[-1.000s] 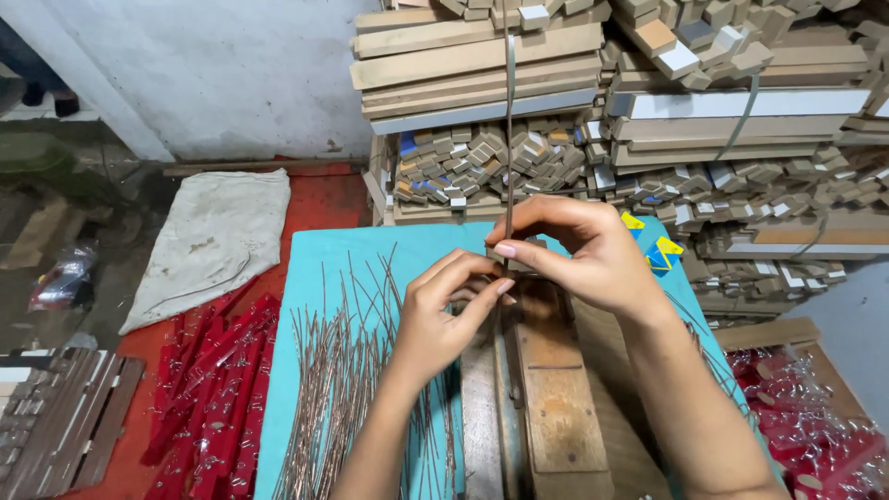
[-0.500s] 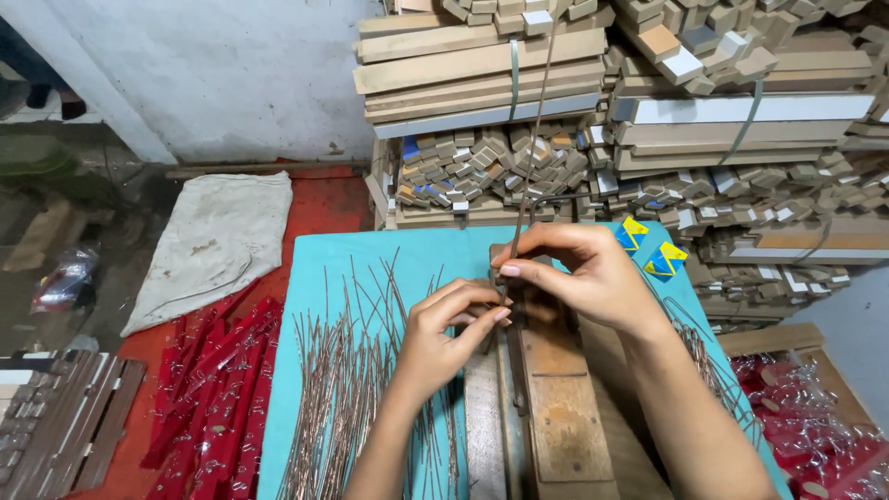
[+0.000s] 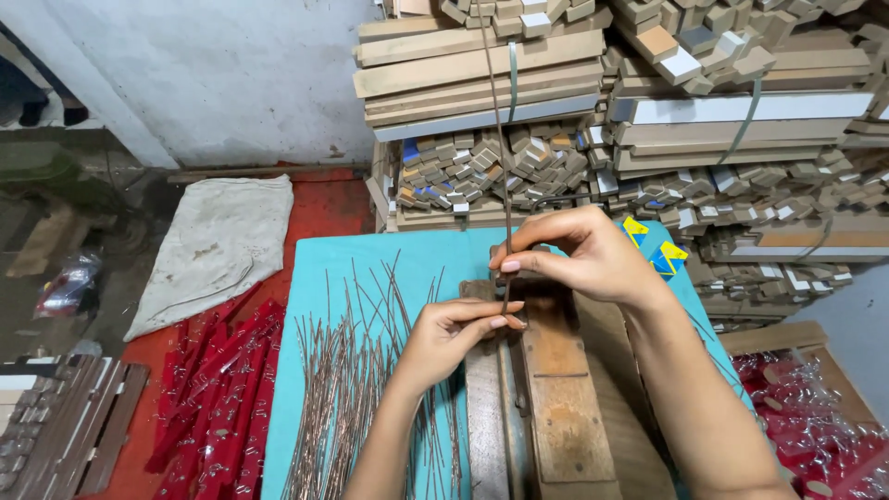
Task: Bending thin metal rods using a manual bending jig on a workbench in a warehouse setting.
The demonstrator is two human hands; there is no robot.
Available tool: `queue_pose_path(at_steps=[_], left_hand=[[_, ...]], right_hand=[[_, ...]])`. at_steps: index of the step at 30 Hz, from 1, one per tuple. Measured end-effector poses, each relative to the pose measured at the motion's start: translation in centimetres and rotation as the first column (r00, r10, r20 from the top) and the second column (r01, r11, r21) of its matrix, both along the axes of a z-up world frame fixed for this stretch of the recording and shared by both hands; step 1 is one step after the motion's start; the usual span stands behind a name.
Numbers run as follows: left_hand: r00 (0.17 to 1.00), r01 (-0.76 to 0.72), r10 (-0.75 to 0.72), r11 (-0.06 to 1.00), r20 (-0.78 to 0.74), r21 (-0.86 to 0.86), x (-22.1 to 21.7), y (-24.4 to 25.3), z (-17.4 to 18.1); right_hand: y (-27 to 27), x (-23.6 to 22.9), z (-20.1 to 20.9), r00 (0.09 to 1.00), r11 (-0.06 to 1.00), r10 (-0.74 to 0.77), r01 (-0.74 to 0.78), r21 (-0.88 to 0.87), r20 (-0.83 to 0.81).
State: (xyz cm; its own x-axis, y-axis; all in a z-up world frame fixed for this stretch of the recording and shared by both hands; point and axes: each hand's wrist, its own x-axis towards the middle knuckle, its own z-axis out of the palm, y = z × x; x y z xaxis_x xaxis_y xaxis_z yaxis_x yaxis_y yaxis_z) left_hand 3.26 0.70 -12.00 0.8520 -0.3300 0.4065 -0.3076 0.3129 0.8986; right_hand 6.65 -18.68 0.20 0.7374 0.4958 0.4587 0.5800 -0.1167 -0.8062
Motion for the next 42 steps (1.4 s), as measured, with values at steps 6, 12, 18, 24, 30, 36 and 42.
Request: queue_pose_path(at_steps=[6, 12, 18, 24, 30, 36, 42], left_hand=[[0.983, 0.041, -0.042, 0.999, -0.18, -0.009, 0.8, -0.2, 0.0], [0.963, -0.012, -0.001, 0.999, -0.271, -0.045, 0.2, -0.6, 1.4], [0.905, -0.181, 0.19, 0.982, -0.38, 0.059, -0.4, -1.5, 3.3], [0.895, -0.243, 0.26, 0.965, -0.363, 0.094, 0.4, -2.4, 3.8], [0.896, -0.251, 0.269, 0.963, -0.354, 0.097, 2.7, -4.3, 4.6], [0.953, -0.287, 0.297, 0.949, -0.064, 0.132, 3.5, -4.4, 7.3], [0.946, -0.325, 0.32, 0.919, 0.06, 0.225, 2.3, -2.7, 6.0]], right_hand=[[0.0, 0.9, 1.0, 0.996, 0.995, 0.084, -0.086, -0.045, -0.034], [0.1, 1.2, 2.6, 0.995, 0.996, 0.027, -0.035, -0.083, -0.1], [0.5, 0.5, 3.9, 0.987, 0.988, -0.112, 0.097, -0.12, -0.118], [0.2, 1.3, 2.4, 0.959, 0.969, -0.219, 0.192, -0.158, -0.179], [-1.1, 3.2, 2.5, 0.935, 0.958, -0.279, 0.254, -0.136, -0.217], [-4.3, 7.7, 3.3, 0.898, 0.935, -0.353, 0.352, -0.05, -0.264], [-8.1, 13.5, 0.6, 0.831, 0.902, -0.392, 0.431, 0.01, -0.395]])
